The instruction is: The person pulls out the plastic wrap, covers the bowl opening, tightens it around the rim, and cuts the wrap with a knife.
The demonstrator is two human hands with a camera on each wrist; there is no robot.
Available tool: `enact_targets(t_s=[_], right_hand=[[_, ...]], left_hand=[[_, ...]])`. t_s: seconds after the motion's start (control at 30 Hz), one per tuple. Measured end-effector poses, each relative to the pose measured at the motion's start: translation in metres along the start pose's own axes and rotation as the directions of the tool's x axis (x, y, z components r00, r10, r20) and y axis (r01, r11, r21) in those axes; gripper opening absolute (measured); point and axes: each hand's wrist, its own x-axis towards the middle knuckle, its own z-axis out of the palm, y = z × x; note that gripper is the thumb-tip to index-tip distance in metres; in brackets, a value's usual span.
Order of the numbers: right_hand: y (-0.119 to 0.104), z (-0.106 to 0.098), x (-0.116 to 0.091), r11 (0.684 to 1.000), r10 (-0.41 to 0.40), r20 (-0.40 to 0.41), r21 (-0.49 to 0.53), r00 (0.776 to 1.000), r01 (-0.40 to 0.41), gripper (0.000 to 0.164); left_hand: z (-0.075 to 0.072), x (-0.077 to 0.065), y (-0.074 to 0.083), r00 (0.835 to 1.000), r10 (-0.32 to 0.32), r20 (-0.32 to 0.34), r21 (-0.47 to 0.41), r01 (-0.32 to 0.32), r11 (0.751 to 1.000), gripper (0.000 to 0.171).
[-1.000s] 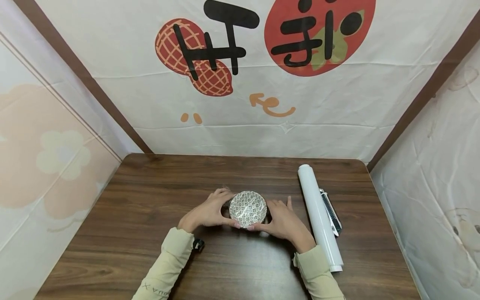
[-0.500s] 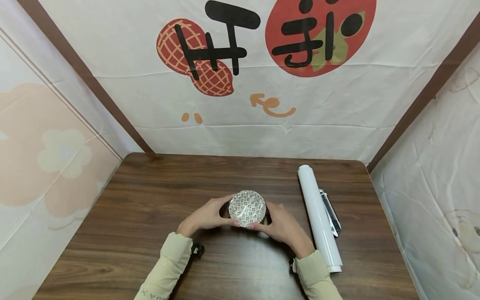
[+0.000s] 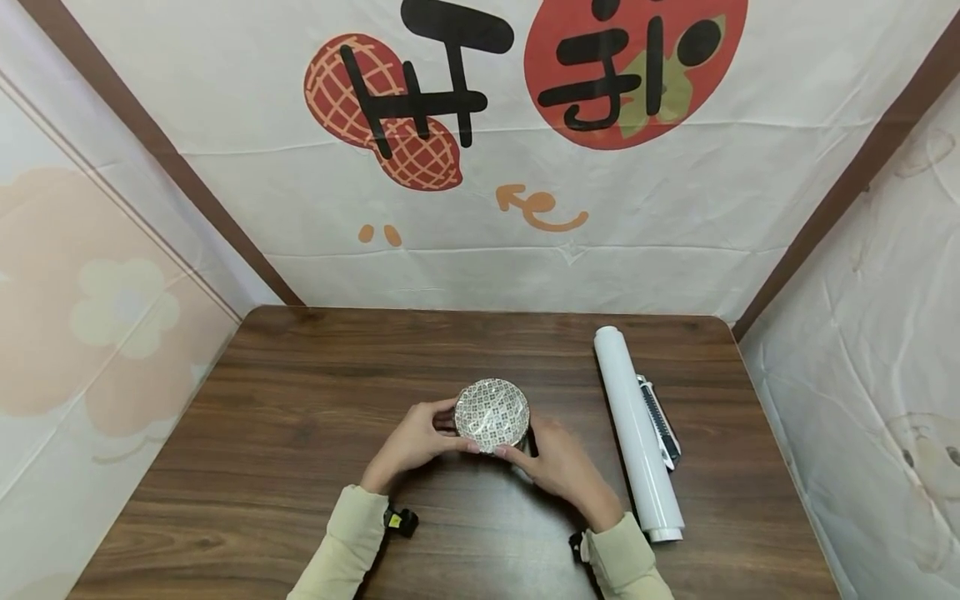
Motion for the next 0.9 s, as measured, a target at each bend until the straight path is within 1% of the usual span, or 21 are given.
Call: enact_targets(t_s=[0.07,0.13,0.23,0.27,0.33,0.43,0.47,0.5,0.53,0.57,0.63,0.7,0.77,0.87,0.9], right_hand=[[-0.002,0.002,-0.001,1.000,0.014,0.002,0.022,1.000,-0.014,0.072],[-0.003,0.003,-0.002,0.997,0.039,0.011,0.060,0.999,-0.040,0.072],[-0.004,0.006,-0.001,0.982,0.101,0.038,0.155,0.994,-0.106,0.072],[-0.005,0.006,-0.001,0.972,0.123,0.046,0.197,0.991,-0.129,0.073],[-0.005,0.006,0.001,0.945,0.159,0.059,0.280,0.985,-0.169,0.072],[-0.005,0.007,0.004,0.899,0.200,0.084,0.382,0.976,-0.216,0.070],[-0.005,0.007,0.004,0.888,0.202,0.087,0.403,0.976,-0.220,0.070],[-0.005,0.006,0.005,0.882,0.202,0.085,0.418,0.976,-0.219,0.068],[-0.006,0.006,0.005,0.876,0.203,0.084,0.430,0.976,-0.219,0.068],[-0.006,0.006,0.006,0.874,0.199,0.080,0.436,0.977,-0.214,0.067],[-0.006,0.005,0.006,0.857,0.197,0.077,0.470,0.977,-0.210,0.067],[-0.007,0.006,0.006,0.826,0.201,0.078,0.522,0.976,-0.212,0.067],[-0.007,0.007,0.007,0.776,0.210,0.092,0.589,0.973,-0.223,0.068],[-0.007,0.010,0.008,0.683,0.226,0.117,0.689,0.967,-0.242,0.071],[-0.007,0.011,0.008,0.660,0.227,0.121,0.711,0.966,-0.244,0.072]], left_hand=[[0.003,-0.003,-0.002,0.999,-0.043,-0.008,-0.086,0.042,0.995,0.100],[0.005,-0.005,-0.003,0.998,-0.068,-0.015,-0.166,0.064,0.984,0.098],[0.010,-0.007,-0.005,0.997,-0.073,-0.016,-0.294,0.065,0.954,0.094],[0.011,-0.007,-0.004,0.997,-0.073,-0.008,-0.345,0.065,0.936,0.092],[0.015,-0.007,-0.004,0.997,-0.074,0.016,-0.454,0.074,0.888,0.087],[0.019,-0.007,-0.003,0.995,-0.086,0.054,-0.589,0.102,0.802,0.083],[0.020,-0.007,-0.003,0.994,-0.093,0.065,-0.624,0.113,0.773,0.083],[0.021,-0.008,-0.002,0.993,-0.094,0.069,-0.650,0.116,0.751,0.083],[0.022,-0.008,-0.002,0.993,-0.094,0.071,-0.670,0.118,0.733,0.083],[0.023,-0.008,-0.001,0.992,-0.097,0.078,-0.694,0.124,0.710,0.082],[0.024,-0.009,0.000,0.991,-0.099,0.091,-0.730,0.134,0.671,0.082],[0.025,-0.009,0.002,0.990,-0.099,0.104,-0.760,0.144,0.634,0.082],[0.026,-0.010,0.003,0.988,-0.106,0.108,-0.774,0.151,0.614,0.082],[0.028,-0.011,0.004,0.990,-0.102,0.094,-0.777,0.137,0.615,0.079],[0.028,-0.011,0.004,0.991,-0.100,0.089,-0.778,0.132,0.615,0.078]])
